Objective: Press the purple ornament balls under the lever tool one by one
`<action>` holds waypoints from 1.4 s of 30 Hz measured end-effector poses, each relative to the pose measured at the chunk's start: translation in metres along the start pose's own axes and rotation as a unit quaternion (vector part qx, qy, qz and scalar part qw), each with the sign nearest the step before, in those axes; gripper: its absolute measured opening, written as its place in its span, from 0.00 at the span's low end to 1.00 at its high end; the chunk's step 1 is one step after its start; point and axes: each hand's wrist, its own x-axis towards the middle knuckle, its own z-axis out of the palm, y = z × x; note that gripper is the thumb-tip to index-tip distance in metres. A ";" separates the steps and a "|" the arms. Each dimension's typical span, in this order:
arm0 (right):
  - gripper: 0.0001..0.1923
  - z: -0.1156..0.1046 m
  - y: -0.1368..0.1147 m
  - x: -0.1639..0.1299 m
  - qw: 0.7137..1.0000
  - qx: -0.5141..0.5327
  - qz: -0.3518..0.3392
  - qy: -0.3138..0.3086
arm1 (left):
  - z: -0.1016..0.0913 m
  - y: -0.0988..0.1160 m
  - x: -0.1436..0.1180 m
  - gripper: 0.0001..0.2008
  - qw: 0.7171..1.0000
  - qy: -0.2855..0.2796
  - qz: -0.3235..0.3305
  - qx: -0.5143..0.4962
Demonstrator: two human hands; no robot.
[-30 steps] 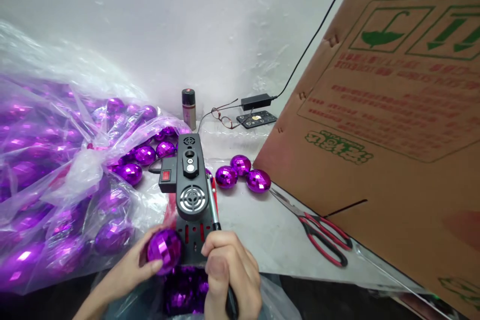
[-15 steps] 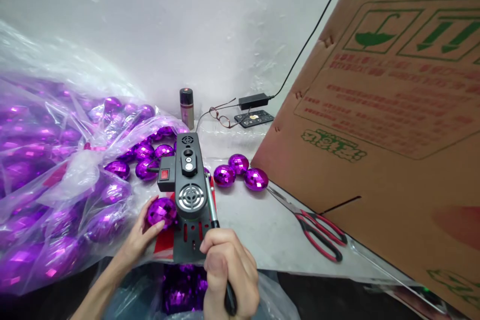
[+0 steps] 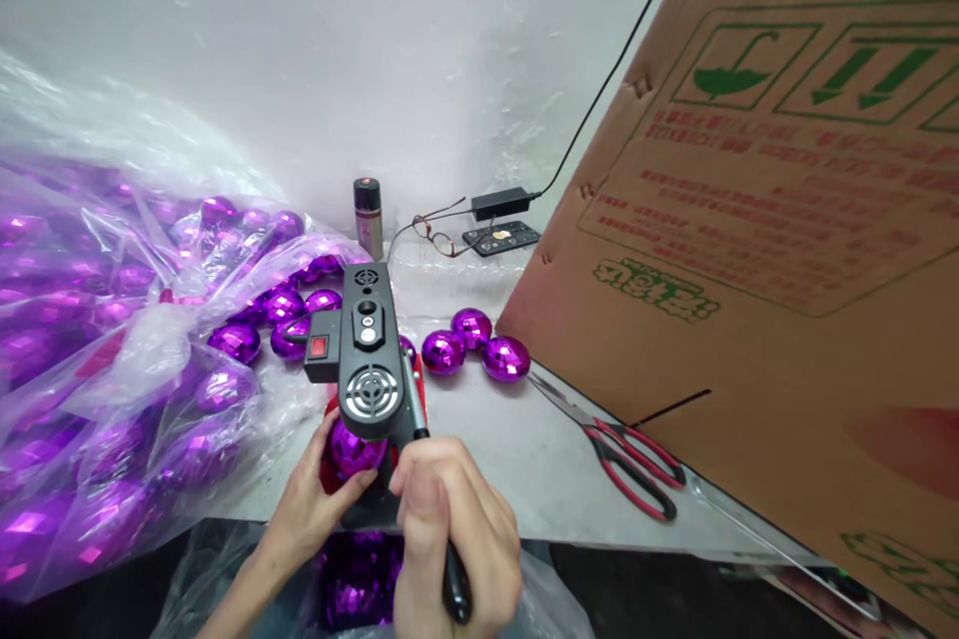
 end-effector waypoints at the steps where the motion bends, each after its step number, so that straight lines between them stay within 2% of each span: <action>1: 0.21 0.002 -0.003 0.003 1.000 0.002 0.013 -0.001 | 0.002 -0.001 -0.001 0.44 1.000 0.001 0.015 0.009; 6: 0.23 0.013 -0.023 0.008 0.993 -0.010 0.107 0.050 | 0.014 -0.003 -0.004 0.38 0.993 0.006 0.102 0.062; 10: 0.23 0.016 -0.030 0.006 0.991 -0.005 0.124 0.051 | 0.028 -0.009 -0.004 0.40 0.992 0.024 0.107 0.067; 14: 0.22 0.008 -0.023 0.005 0.994 -0.011 0.107 0.035 | 0.038 -0.023 -0.004 0.44 0.995 0.015 0.090 0.041; 19: 0.21 -0.005 -0.005 0.002 0.999 -0.008 0.024 -0.026 | 0.041 -0.037 -0.002 0.46 0.994 0.016 0.106 0.038; 22: 0.21 -0.005 0.001 -0.003 1.000 -0.018 0.024 0.000 | 0.043 -0.035 0.001 0.46 0.991 0.015 0.123 0.044; 27: 0.21 0.000 0.005 -0.009 0.999 -0.036 -0.031 0.016 | 0.046 -0.024 0.004 0.44 0.989 0.010 0.141 0.046; 36: 0.21 0.001 0.006 -0.012 0.998 -0.055 -0.017 0.025 | 0.048 -0.023 0.003 0.41 0.988 0.017 0.145 0.046; 39: 0.23 0.003 0.007 -0.014 0.997 -0.057 0.008 0.054 | 0.047 -0.024 0.002 0.41 0.987 0.018 0.151 0.053; 42: 0.24 0.003 0.011 -0.016 0.997 -0.047 -0.011 0.056 | 0.045 -0.022 0.003 0.39 0.987 0.014 0.150 0.061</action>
